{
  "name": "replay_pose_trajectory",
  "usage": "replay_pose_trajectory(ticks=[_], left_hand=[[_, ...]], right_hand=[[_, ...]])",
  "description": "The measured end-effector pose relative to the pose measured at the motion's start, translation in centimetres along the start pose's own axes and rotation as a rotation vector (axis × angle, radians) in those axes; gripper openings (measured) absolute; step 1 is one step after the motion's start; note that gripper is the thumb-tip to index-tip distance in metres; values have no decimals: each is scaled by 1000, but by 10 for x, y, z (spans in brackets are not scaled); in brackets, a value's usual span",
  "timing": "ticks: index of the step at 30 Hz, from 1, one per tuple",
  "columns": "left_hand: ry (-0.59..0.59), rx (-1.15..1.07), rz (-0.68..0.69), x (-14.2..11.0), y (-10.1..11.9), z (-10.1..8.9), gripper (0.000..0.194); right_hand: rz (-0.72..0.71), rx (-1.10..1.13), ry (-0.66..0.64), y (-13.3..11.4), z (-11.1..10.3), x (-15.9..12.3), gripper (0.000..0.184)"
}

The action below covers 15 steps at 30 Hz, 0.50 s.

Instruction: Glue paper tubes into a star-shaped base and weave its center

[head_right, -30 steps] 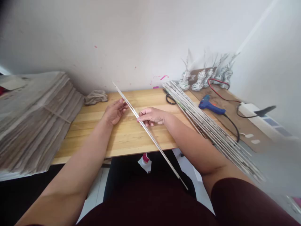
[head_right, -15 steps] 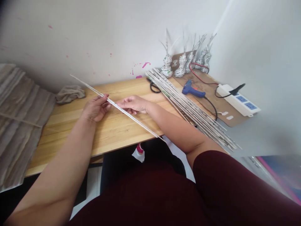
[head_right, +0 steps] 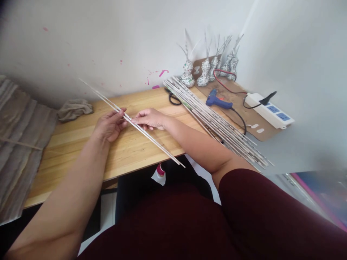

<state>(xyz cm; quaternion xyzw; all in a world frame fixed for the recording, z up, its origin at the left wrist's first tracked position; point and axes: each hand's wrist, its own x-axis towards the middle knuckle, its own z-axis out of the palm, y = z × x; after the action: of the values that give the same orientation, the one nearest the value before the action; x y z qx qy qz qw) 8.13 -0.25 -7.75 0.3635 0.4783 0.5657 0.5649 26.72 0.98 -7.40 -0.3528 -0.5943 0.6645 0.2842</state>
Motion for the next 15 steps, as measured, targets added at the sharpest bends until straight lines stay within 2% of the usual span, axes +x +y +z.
replay_pose_trajectory(ticks=[15], left_hand=[[-51, 23, 8, -3, -4, 3, 23]], right_hand=[[-8, -34, 59, 1, 3, 3, 28]])
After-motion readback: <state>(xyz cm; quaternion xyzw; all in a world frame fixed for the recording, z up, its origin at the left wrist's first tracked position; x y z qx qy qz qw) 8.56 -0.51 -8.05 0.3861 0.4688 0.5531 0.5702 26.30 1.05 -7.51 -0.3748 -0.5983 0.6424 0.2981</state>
